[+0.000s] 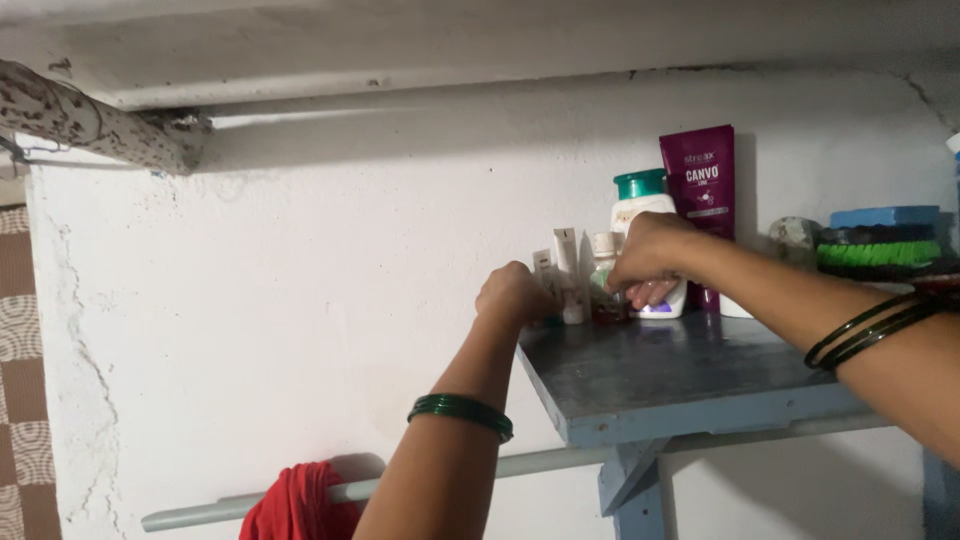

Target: The person rearranges various toiletry bottles, tubes, and containers on a blue wall-mounted shelf by hand. They move items to different positions and pick up a blue container before returning it to the shelf.

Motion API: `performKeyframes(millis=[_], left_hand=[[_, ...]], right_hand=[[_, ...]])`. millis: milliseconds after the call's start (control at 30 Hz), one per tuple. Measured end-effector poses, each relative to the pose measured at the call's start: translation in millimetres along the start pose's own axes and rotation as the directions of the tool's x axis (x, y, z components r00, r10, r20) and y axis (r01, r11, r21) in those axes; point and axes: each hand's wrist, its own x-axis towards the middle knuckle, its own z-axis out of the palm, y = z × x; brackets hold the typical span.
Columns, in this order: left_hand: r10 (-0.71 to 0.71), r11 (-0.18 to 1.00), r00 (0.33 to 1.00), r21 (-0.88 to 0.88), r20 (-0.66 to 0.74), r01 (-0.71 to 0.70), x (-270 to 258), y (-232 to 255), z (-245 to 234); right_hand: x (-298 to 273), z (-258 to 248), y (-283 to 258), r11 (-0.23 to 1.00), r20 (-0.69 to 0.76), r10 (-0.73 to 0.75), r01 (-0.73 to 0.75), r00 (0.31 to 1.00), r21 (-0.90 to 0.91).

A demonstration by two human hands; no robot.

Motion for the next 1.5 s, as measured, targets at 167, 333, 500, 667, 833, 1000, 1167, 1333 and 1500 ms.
performKeyframes(millis=[167,333,500,667,833,1000,1167,1333,1500], left_hand=[[0.013,1.000,1.000,-0.009,-0.003,-0.013,4,-7,0],[-0.005,1.000,1.000,-0.019,0.031,0.006,6,-9,0],[-0.004,1.000,0.999,-0.028,0.035,0.005,5,-8,0],[0.017,1.000,1.000,-0.012,0.022,-0.016,-1,-8,-5],[-0.008,1.000,0.999,-0.021,0.052,0.010,-11,-11,-14],[-0.033,0.999,0.999,-0.026,0.029,0.034,-20,-19,-22],[-0.059,0.998,0.998,-0.033,0.032,0.060,-29,-29,-39],[-0.070,0.996,0.998,-0.057,0.007,0.071,-54,-44,-67],[-0.139,0.986,0.990,-0.094,-0.010,0.137,-86,-61,-112]], right_hand=[[6,2,3,1.000,-0.003,0.008,-0.008,1.000,0.029],[8,5,5,0.997,0.006,-0.008,0.008,1.000,0.077],[4,6,1,1.000,-0.008,0.017,-0.017,1.000,0.007],[-5,3,-2,1.000,-0.066,0.016,-0.016,0.998,0.008],[-11,-2,-6,1.000,-0.079,0.031,-0.031,0.996,0.005],[5,-7,3,0.999,-0.115,0.028,-0.025,0.993,0.025],[14,-15,13,0.997,-0.163,-0.031,0.043,0.986,0.070],[-4,-22,-4,0.963,-0.391,-0.241,0.171,0.888,-0.207],[-48,-12,-94,0.899,-0.332,-0.417,0.437,0.846,-0.013]])
